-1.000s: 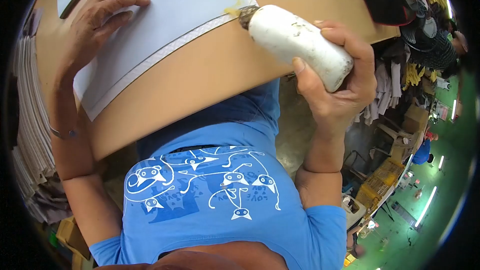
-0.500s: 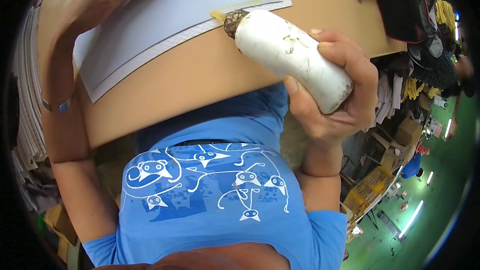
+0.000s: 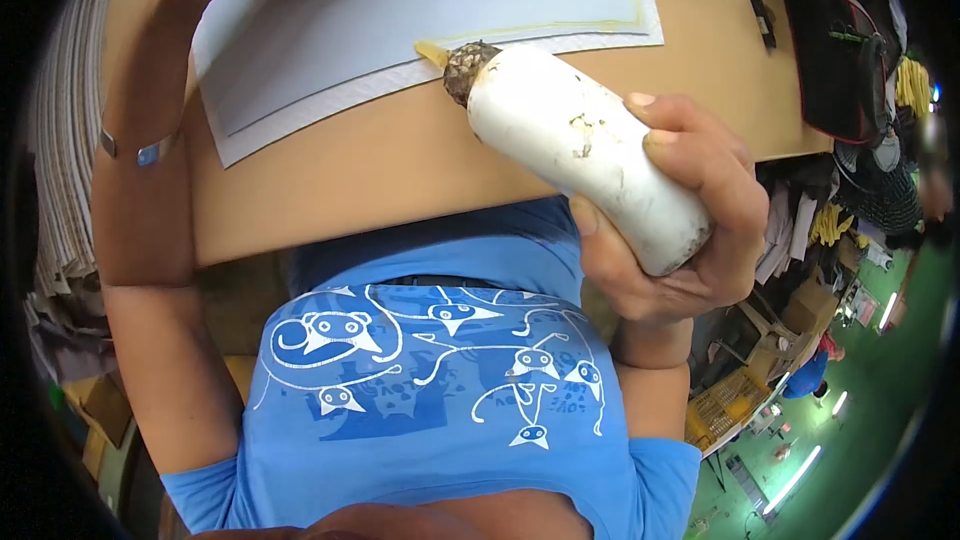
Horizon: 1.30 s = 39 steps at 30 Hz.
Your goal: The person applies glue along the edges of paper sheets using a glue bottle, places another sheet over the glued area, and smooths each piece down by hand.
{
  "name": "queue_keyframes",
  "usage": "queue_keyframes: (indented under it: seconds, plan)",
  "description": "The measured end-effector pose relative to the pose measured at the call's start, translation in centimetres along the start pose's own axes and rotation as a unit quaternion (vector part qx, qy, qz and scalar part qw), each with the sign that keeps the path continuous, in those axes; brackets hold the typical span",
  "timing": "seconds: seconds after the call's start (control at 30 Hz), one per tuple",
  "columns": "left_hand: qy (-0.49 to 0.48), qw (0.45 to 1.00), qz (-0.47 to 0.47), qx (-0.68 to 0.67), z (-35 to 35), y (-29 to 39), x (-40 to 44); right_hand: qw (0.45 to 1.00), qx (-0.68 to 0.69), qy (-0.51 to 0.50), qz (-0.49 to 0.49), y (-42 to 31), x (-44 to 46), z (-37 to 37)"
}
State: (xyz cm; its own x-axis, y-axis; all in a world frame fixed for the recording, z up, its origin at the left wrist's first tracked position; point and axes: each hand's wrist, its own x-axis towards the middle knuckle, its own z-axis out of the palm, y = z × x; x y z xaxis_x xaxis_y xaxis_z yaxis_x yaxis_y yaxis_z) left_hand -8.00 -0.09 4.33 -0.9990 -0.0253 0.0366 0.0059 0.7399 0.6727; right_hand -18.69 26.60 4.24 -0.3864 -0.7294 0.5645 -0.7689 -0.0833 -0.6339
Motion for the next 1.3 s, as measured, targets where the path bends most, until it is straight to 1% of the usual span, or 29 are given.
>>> queue_keyframes:
  seconds: [0.2,0.3,0.47,0.6,0.77,0.93,1.0,1.07,1.13,1.17,1.23,1.27,1.3]
  plan:
    - [0.002,1.0,0.026,-0.014,-0.4,-0.9,-0.2,0.999,-0.013,-0.034,-0.015,-0.8,0.5,0.9]
    - [-0.012,0.999,0.004,-0.033,-0.7,-0.9,0.1,0.999,-0.001,-0.048,-0.017,-1.1,0.6,1.4]
    - [0.002,0.999,0.022,-0.036,-0.6,-1.1,-0.4,0.996,0.01,-0.082,-0.041,-1.7,1.1,2.5]
    - [-0.015,0.996,-0.012,-0.082,-0.8,-1.4,0.1,0.992,0.014,-0.117,-0.05,-2.3,1.5,3.2]
    - [-0.009,0.995,0.018,-0.097,-0.8,-2.2,0.1,0.984,0.011,-0.157,-0.081,-3.1,2.4,4.2]
    - [0.014,0.997,-0.016,-0.068,0.1,-2.8,0.9,0.982,0.045,-0.16,-0.087,-3.9,2.3,5.9]
    - [0.025,0.997,0.028,-0.061,-0.1,-2.7,-0.3,0.98,0.055,-0.161,-0.099,-3.8,2.3,6.5]
    - [0.02,0.996,0.045,-0.07,-0.6,-2.5,-0.8,0.979,0.056,-0.166,-0.104,-4.2,2.5,7.0]
    - [0.008,0.996,0.034,-0.082,-0.9,-2.3,-0.7,0.976,0.121,-0.169,-0.059,-3.3,2.8,7.1]
    - [0.006,0.996,0.028,-0.083,-1.0,-2.2,-0.7,0.969,0.184,-0.166,-0.013,-1.3,3.1,6.8]
    - [0.013,0.997,0.015,-0.073,-0.7,-1.9,-0.8,0.938,0.301,-0.11,0.133,0.5,3.4,5.7]
    - [0.014,0.997,0.01,-0.075,-0.6,-1.9,-0.8,0.907,0.349,-0.058,0.231,1.0,3.6,5.0]
    - [0.01,0.996,0.006,-0.089,-0.5,-2.2,-0.5,0.892,0.369,-0.026,0.258,2.2,3.5,3.9]
